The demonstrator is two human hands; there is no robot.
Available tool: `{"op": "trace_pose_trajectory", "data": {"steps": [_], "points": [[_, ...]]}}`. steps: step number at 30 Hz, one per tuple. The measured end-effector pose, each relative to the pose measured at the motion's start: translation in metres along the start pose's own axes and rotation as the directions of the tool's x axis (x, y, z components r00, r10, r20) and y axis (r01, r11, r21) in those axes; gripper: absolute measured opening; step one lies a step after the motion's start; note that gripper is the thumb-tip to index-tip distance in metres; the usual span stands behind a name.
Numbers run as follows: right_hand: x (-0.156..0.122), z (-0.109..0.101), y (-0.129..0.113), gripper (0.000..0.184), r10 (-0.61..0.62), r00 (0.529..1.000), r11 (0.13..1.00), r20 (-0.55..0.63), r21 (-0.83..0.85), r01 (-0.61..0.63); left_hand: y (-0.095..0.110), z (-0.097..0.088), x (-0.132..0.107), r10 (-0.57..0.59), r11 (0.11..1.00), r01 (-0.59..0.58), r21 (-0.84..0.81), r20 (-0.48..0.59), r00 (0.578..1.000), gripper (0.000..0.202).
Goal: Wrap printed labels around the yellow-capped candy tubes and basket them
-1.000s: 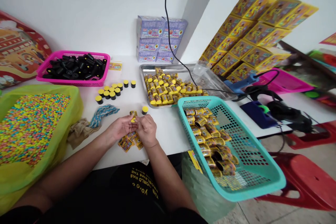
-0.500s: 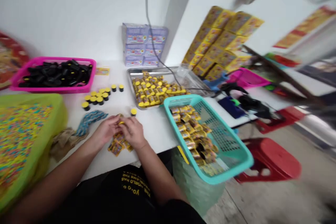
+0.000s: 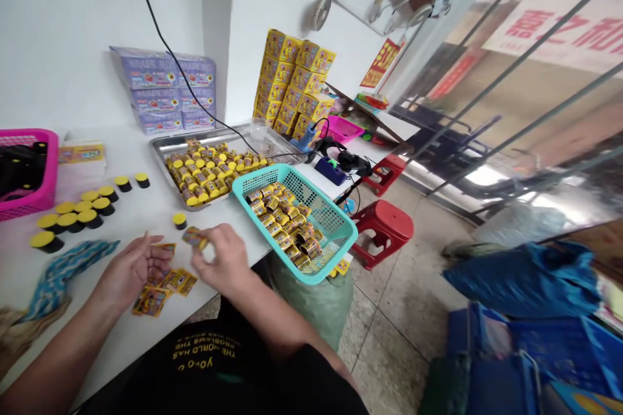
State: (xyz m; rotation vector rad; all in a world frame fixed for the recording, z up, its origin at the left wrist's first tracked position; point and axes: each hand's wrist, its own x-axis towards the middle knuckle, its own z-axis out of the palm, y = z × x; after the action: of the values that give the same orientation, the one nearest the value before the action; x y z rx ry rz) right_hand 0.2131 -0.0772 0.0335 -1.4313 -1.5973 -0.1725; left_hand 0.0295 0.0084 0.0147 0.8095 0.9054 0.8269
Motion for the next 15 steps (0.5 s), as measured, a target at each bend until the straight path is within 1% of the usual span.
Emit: {"op": "trace_pose_trajectory", "data": {"steps": [1,2,4,6,7,9,10,11,12,13,14,15], "points": [[0.002,-0.024,0.008,0.02,0.025,0.999,0.998,-0.043,-0.052,-0.027,0.001,-0.001,0.0,0.029,0.999,-0.027,0.044,-0.033,0.999,0.044],[0.004,-0.048,0.018,0.019,0.047,0.997,0.991,-0.063,-0.126,-0.055,0.001,-0.002,0.001,0.066,0.994,-0.06,0.086,-0.066,0.996,0.042],[0.009,-0.095,0.044,0.016,0.136,0.989,0.95,-0.051,-0.277,-0.145,0.002,-0.006,0.003,0.15,0.977,-0.132,0.169,-0.1,0.984,0.035],[0.013,-0.133,0.077,0.017,0.268,0.963,0.898,0.017,-0.368,-0.243,0.002,-0.012,0.007,0.237,0.947,-0.205,0.247,-0.105,0.966,0.03],[0.016,-0.147,0.095,0.019,0.334,0.94,0.876,0.067,-0.389,-0.284,0.003,-0.014,0.009,0.271,0.929,-0.23,0.29,-0.111,0.956,0.03],[0.021,-0.166,0.13,0.026,0.451,0.881,0.844,0.143,-0.388,-0.37,0.006,-0.021,0.014,0.32,0.89,-0.245,0.385,-0.144,0.936,0.03],[0.024,-0.17,0.146,0.031,0.494,0.843,0.843,0.21,-0.354,-0.406,0.008,-0.024,0.017,0.334,0.872,-0.237,0.429,-0.165,0.928,0.032],[0.026,-0.173,0.159,0.036,0.518,0.805,0.847,0.287,-0.3,-0.438,0.011,-0.028,0.019,0.35,0.85,-0.23,0.474,-0.183,0.919,0.033],[0.029,-0.173,0.169,0.04,0.514,0.784,0.858,0.349,-0.234,-0.458,0.014,-0.032,0.021,0.367,0.824,-0.215,0.524,-0.204,0.908,0.035],[0.03,-0.172,0.175,0.043,0.494,0.783,0.87,0.379,-0.209,-0.447,0.017,-0.037,0.022,0.388,0.788,-0.196,0.583,-0.225,0.894,0.036],[0.031,-0.171,0.177,0.045,0.47,0.802,0.882,0.369,-0.217,-0.418,0.02,-0.042,0.022,0.425,0.733,-0.179,0.656,-0.236,0.874,0.038],[0.031,-0.169,0.174,0.047,0.441,0.844,0.894,0.305,-0.233,-0.384,0.023,-0.049,0.022,0.473,0.662,-0.161,0.732,-0.243,0.847,0.038]]}}
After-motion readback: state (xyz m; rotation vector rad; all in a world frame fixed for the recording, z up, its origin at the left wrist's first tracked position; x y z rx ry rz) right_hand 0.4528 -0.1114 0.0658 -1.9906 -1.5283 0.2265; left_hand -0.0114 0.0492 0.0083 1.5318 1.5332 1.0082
